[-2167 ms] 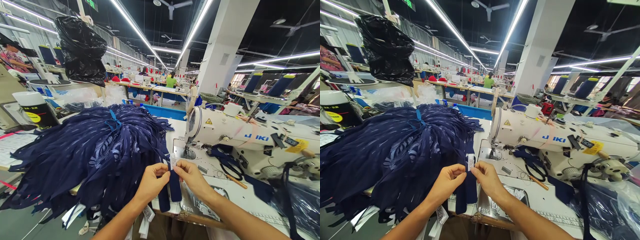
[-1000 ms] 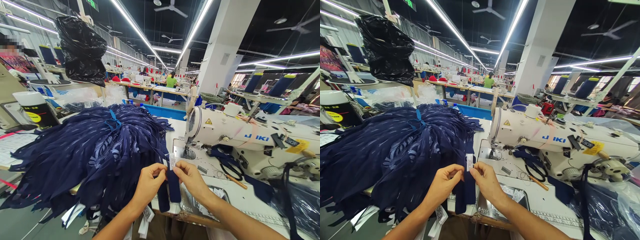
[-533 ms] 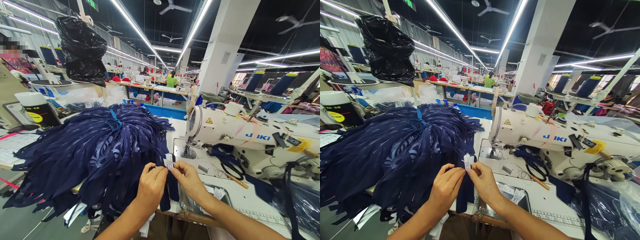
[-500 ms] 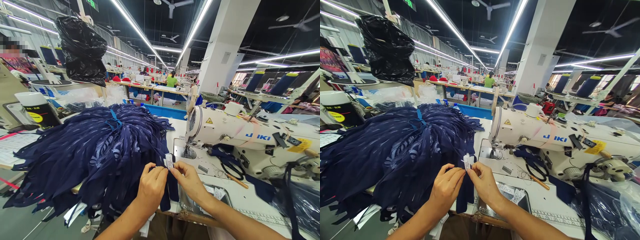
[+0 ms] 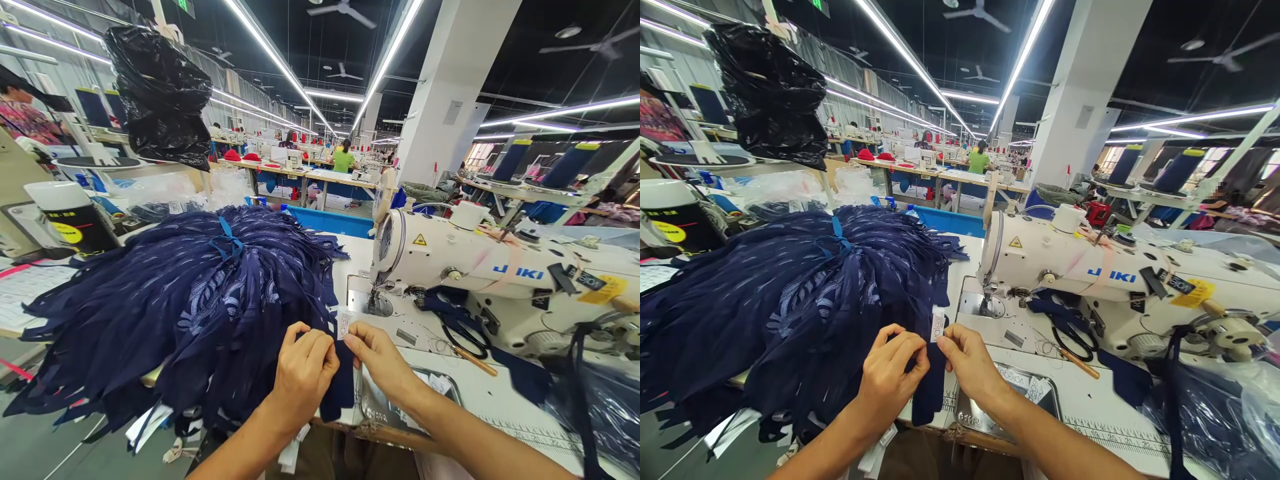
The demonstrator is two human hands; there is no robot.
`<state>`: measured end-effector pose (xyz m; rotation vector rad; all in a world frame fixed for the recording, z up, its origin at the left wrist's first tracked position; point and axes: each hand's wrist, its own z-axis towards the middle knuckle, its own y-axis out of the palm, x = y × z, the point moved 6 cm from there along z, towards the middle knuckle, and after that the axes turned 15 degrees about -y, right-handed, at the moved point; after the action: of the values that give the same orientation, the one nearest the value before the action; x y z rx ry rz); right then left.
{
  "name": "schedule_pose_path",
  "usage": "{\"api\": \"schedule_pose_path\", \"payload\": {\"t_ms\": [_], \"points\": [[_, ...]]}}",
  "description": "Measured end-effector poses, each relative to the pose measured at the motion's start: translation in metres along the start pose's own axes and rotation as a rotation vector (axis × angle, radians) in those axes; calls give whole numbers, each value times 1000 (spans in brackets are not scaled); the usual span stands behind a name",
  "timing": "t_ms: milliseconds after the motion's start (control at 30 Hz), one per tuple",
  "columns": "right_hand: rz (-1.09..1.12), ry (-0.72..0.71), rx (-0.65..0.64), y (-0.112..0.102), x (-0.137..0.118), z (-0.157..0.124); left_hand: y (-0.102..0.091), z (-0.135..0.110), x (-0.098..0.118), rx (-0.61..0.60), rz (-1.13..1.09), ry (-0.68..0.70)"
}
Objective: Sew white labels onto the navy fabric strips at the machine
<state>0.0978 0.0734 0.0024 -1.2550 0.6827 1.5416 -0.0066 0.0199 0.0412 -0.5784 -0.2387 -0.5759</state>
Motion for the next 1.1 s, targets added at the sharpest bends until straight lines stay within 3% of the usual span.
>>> {"api": "schedule_pose_path", "payload": {"t_ms": [333, 500, 600, 700, 833, 1100], "points": [[-3, -6, -17, 5, -10, 1, -10, 7, 2, 74, -2, 19], [-19, 29, 45, -5, -4, -2, -33, 18, -20, 231, 58, -72], [-24, 41, 20, -6, -1, -5, -31, 20, -30, 77, -14, -129], [-25, 25, 1, -3, -4, -4, -20, 13, -21, -94, -112, -36], [-48, 3, 8, -1, -6, -2, -11, 4, -7, -125, -116, 56], [-59, -23, 20, 0, -2, -1, -4, 0, -2, -118, -35, 83]]}}
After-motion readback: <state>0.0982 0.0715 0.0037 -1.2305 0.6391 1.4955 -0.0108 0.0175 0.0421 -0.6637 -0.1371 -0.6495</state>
